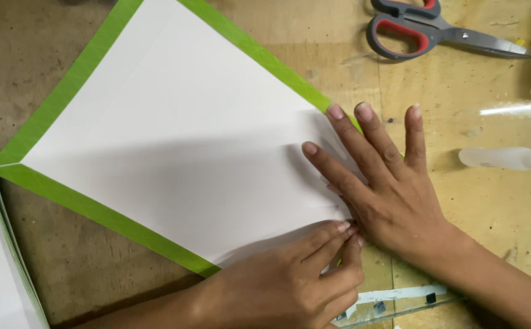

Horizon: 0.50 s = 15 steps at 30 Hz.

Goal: The person applies glue to the edges of paper sheets and folds them to form boxes, using scissors to trim excess material.

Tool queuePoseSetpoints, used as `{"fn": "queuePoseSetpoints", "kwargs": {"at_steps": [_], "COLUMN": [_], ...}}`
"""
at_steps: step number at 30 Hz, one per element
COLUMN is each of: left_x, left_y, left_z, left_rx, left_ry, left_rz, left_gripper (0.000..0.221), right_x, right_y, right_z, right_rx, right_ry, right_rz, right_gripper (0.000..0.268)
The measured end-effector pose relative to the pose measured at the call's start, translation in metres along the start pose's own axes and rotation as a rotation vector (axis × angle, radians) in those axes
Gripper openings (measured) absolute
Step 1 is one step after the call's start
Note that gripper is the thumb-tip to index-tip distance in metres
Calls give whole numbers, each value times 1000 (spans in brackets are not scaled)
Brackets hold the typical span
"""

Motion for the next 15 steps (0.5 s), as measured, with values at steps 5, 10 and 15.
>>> {"fn": "queuePoseSetpoints", "kwargs": {"at_steps": [5,10,15], "left_x": [17,29,49], "left_y": [6,8,5], "left_z": [-12,-26,-25], "left_rx": [-114,-186,-417], "left_ry": [-620,-1046,-1764], "left_rz": [-90,-529,-729], "left_gripper": [68,66,81], "right_x": [-5,-6,-1], "right_y": [-7,-9,-8], "right_z": [9,6,0], "right_rx": [30,-90,-134], "right_ry": [157,209,215], "right_rz": [23,11,-1], "right_gripper": [49,67,49]}}
Point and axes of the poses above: each hand's wrist, its own y-axis towards the middle knuckle, its own z-axis out of the palm, x = y × z, the point moved 1 cm from there along y, towards the middle knuckle, and after that the axes turned 5 degrees about x, right-handed, at the moved point
